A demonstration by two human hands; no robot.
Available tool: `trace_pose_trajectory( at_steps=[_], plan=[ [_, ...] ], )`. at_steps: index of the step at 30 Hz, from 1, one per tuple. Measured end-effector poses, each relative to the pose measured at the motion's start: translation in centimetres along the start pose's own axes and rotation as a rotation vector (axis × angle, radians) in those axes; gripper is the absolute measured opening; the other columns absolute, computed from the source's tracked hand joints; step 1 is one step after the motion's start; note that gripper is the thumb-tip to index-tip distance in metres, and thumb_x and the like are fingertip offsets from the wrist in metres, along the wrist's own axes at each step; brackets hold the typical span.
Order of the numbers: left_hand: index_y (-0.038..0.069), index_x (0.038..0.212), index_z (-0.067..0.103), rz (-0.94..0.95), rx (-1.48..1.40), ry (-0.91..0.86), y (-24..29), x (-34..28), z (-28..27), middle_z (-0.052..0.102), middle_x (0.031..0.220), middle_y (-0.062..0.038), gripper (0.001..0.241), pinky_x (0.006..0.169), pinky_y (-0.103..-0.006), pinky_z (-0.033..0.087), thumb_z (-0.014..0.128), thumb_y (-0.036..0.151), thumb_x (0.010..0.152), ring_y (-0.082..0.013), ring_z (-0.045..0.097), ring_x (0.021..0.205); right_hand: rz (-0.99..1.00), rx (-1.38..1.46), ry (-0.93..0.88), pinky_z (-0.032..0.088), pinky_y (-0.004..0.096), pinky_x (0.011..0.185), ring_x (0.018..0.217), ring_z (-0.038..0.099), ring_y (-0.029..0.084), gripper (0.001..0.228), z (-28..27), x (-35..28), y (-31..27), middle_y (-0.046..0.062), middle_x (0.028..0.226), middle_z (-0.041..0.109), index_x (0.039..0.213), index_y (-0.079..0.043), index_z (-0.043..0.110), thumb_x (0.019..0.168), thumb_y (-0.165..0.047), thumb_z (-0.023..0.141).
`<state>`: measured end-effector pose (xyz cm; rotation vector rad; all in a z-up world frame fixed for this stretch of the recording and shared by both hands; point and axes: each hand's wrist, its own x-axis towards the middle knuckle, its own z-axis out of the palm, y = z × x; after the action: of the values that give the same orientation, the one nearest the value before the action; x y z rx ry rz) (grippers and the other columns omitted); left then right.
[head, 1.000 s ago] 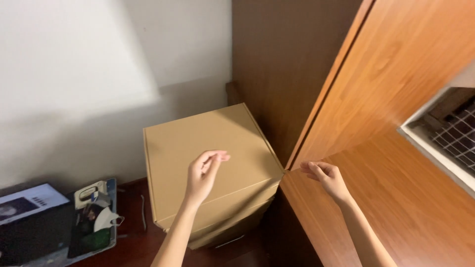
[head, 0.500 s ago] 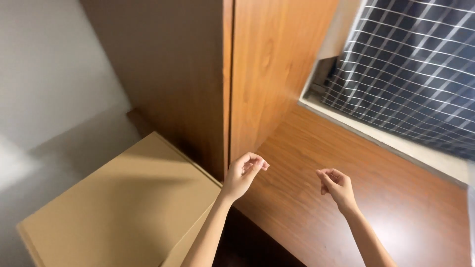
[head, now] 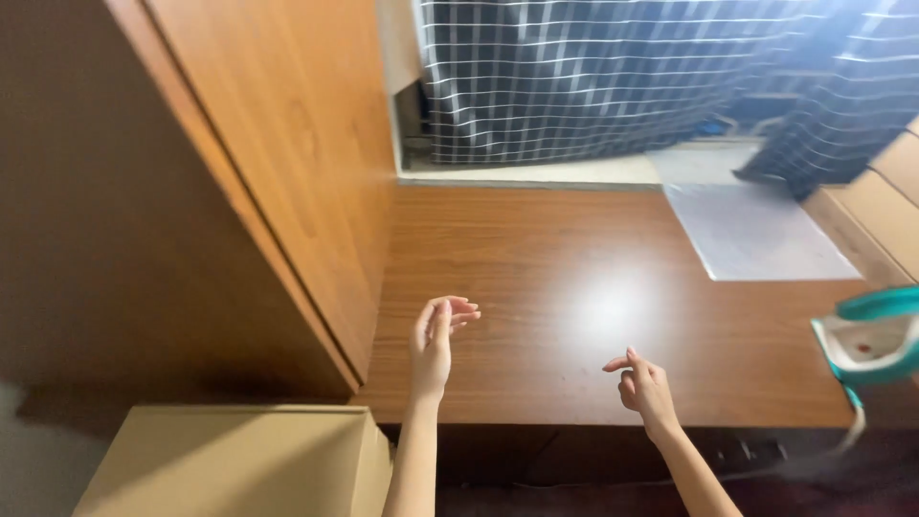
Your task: The person seals a vacuum-sealed bag containing dark clothing, then places it into a cardboard box and closes the lid. The person then retrieves a gray t-shirt from a clothes rack, removes it from the hanger, and holds it up.
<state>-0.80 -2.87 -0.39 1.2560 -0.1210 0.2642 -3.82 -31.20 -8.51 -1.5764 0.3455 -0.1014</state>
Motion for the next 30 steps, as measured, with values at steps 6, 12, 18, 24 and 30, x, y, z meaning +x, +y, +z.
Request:
trace_pose_trajectory(
  at_steps=[6,12,18,24,30],
  plan=[
    [0.007,0.089,0.057,-0.106,-0.069,-0.126,-1.5,-1.0,5.3,0.066,0.086,-0.010,0.028,0.074,-0.0285,0.050,0.038,0.027,0.090,-0.0201,0.066,0.078,-0.071,0.063,0.252,0.016,0.022,0.037,0.039,0.019,0.007,0.038,-6.8,-6.6,1.4,-0.004,0.048,0.022,0.072,0.000,0.061,0.088,-0.031,0.046],
    [0.005,0.090,0.057,-0.231,-0.037,-0.429,-4.2,-4.2,12.8,0.066,0.085,-0.012,0.025,0.074,-0.0280,0.051,0.039,0.022,0.089,-0.0214,0.067,0.077,-0.149,-0.072,0.393,0.025,0.021,0.037,0.037,0.030,0.008,0.029,-11.1,-14.7,-0.9,-0.002,0.040,0.032,0.072,-0.002,0.063,0.086,-0.024,0.050],
    [0.009,0.095,0.058,-0.336,0.095,-0.816,-4.7,-9.4,20.7,0.067,0.093,-0.009,0.026,0.080,-0.0298,0.050,0.041,0.026,0.087,-0.0192,0.067,0.084,-0.028,-0.125,0.606,0.034,0.022,0.042,0.041,0.039,0.011,0.023,-16.0,-20.8,-1.9,0.004,0.045,0.045,0.072,-0.004,0.065,0.082,-0.022,0.056],
    [0.012,0.100,0.061,-0.234,0.198,-1.213,-8.1,-17.0,27.9,0.069,0.087,-0.008,0.023,0.080,-0.0341,0.047,0.044,0.024,0.090,-0.0195,0.067,0.083,-0.139,-0.152,0.685,0.048,0.025,0.043,0.045,0.055,0.015,0.008,-22.1,-27.1,-1.2,0.011,0.051,0.058,0.079,-0.002,0.066,0.077,-0.009,0.062],
    [0.007,0.097,0.061,-0.222,0.176,-1.327,-7.4,-24.8,33.7,0.069,0.086,-0.011,0.022,0.082,-0.0398,0.047,0.045,0.019,0.089,-0.0252,0.066,0.085,-0.391,-0.271,0.896,0.049,0.023,0.044,0.041,0.054,0.012,0.016,-25.4,-35.0,-2.4,0.006,0.043,0.054,0.070,-0.004,0.066,0.080,-0.013,0.057]
  ],
)
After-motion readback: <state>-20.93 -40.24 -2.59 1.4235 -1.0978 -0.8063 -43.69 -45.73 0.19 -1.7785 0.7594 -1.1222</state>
